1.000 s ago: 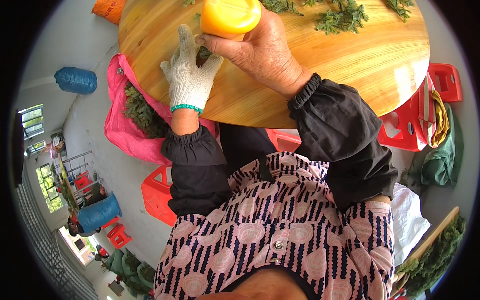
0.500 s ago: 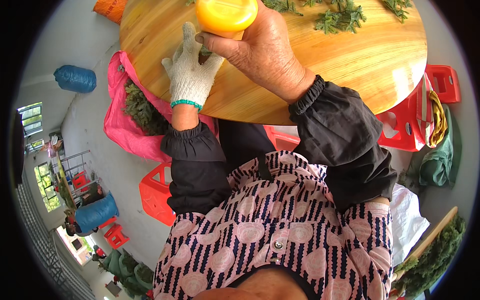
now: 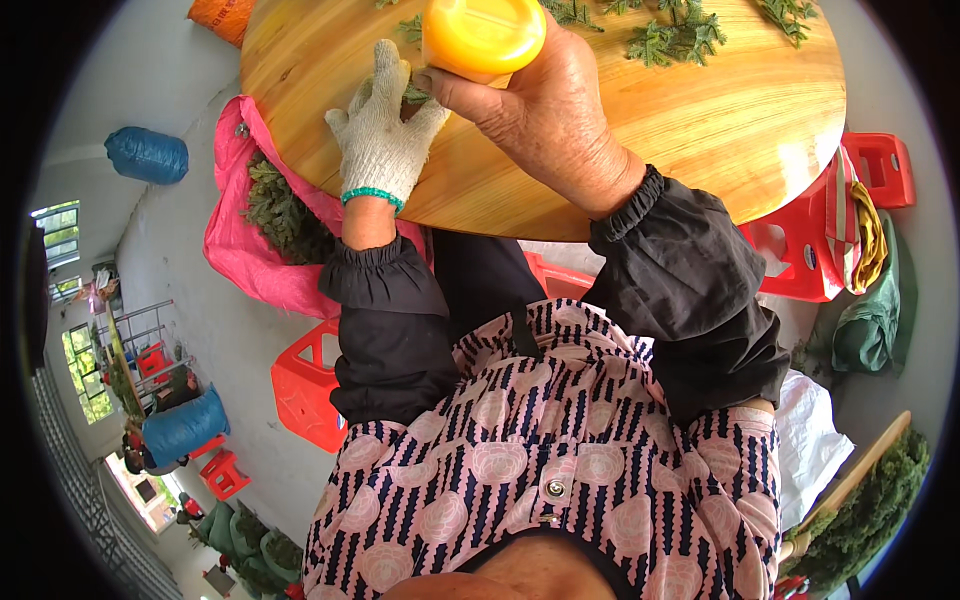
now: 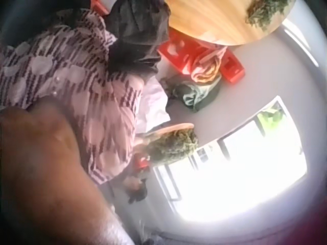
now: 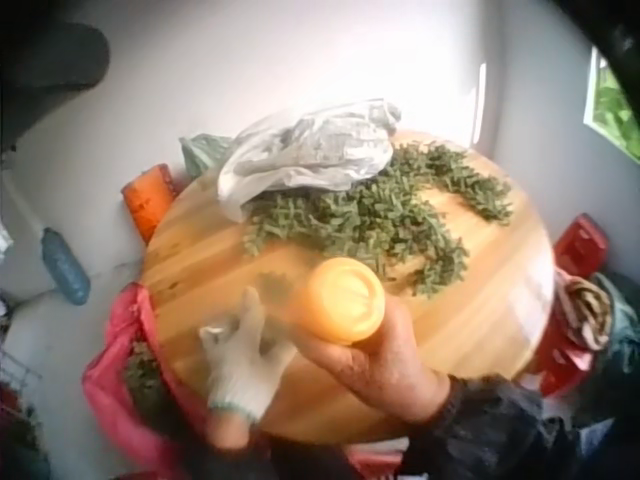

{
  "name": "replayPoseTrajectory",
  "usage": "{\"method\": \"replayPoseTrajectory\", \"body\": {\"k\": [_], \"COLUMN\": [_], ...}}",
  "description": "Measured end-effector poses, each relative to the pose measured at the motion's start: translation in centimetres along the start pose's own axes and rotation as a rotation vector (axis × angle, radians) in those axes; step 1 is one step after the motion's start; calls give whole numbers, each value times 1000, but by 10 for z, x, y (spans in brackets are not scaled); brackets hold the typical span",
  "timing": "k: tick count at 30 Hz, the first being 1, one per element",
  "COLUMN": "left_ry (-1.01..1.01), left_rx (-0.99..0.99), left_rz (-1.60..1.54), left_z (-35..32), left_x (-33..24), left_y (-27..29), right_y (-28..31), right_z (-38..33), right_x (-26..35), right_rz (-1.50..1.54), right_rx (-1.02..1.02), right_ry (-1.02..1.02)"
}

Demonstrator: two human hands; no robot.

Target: Applying glue or adhesive from a squeeze bottle to the ends of green plastic plant stems for assembly.

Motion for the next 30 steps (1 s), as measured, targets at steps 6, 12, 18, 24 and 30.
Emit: {"method": "replayPoseTrajectory", "body": {"k": [6, 12, 18, 24, 30], "left_ry": [-14, -37, -48, -32, -19], "left_rx": [13, 43, 67, 40, 45], "left_rz": [9, 10, 55, 98, 48], "left_z": [2, 2, -2, -2, 2], "left_x": [-1, -5, 1, 2, -2], "left_y": [2, 2, 5, 7, 6], "right_y": [5, 15, 10, 10, 26], "right_z": [-3, 0, -4, -7, -4], "right_x": [1, 2, 8, 9, 9], "right_rz": [38, 110, 72, -20, 129], "right_rx": [-7, -11, 13, 42, 23], "right_ry": [-36, 35, 75, 35, 78]}}
Point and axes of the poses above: each hand's wrist, its own z-axis towards the middle knuckle, its own y-axis out of the back of the hand, x = y × z, the point moved 5 cm from there along z, towards the middle knuckle, and after that the axes turned 8 degrees about z, right-handed, at the moved point
